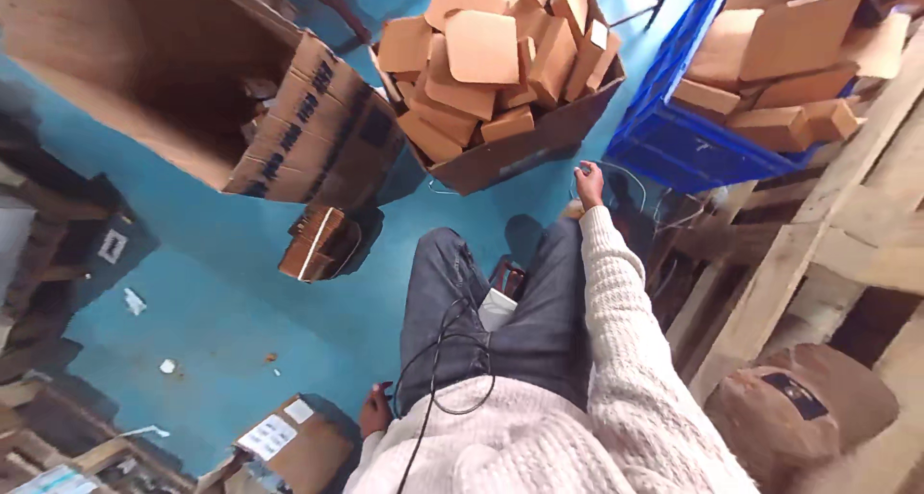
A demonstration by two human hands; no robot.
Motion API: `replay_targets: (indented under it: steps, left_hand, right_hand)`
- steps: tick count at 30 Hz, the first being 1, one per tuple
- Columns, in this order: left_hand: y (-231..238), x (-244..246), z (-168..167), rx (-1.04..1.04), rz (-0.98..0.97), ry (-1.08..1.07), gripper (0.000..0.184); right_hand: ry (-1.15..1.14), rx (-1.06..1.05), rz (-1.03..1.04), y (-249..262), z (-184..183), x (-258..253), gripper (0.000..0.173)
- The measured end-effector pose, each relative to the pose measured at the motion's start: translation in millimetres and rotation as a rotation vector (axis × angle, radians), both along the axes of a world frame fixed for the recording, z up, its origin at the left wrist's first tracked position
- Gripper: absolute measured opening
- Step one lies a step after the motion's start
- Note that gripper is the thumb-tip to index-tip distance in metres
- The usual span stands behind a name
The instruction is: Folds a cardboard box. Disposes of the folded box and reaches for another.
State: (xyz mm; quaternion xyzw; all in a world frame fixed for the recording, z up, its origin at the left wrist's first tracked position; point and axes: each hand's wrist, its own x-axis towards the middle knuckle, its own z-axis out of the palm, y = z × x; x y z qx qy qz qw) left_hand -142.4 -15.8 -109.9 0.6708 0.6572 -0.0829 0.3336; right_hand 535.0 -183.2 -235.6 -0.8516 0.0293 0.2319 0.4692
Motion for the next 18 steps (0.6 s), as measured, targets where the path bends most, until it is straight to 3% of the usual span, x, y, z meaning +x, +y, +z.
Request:
replay_targets:
  steps: [3,6,8,10,12,14,16,18]
  left_hand:
    - [1.8,1.4,9.7,0.211,-0.291,-0.098,0.040]
    - [0.7,14.2,24.8,0.091,-0.110,-0.052,0.046]
    - [6.3,-13.4,-0.2,0.136,0.103,-0.123,0.049]
    - [18.9,-22.1,-5.3,0.072,0.273,-0.078,0.048]
    - [21.9,-6.6,12.4,0.045,0.299,-0.042,0.048]
    - [17.7,-4.6,15.3,0.098,0.265,-0.032,0.046]
    - [17.4,-20.2,19.1,0.148,0.107,0.026,0.044]
    - [14.7,-20.2,27.0,0.169,0.062,0.056,0.047]
  right_hand:
    - [0.208,-0.120,-0.180,-92.8,-33.8,-28.3,0.042]
    - [0.446,-0.264,-0.483,-171.1,-59.5,-80.2,0.044]
    - [0.557,-0.291,-0.571,-198.0,-70.6,-107.1,0.047]
    - [0.604,-0.296,-0.571,-207.4,-82.4,-121.5,0.053]
    - [0.594,-0.261,-0.561,-202.4,-94.0,-130.8,0.062]
    - [0.573,-0.245,-0.526,-192.6,-102.6,-130.5,0.063]
    - [0.511,-0.258,-0.507,-177.4,-116.3,-132.3,0.063]
    - [0.336,-0.334,-0.511,-153.0,-118.3,-137.3,0.067]
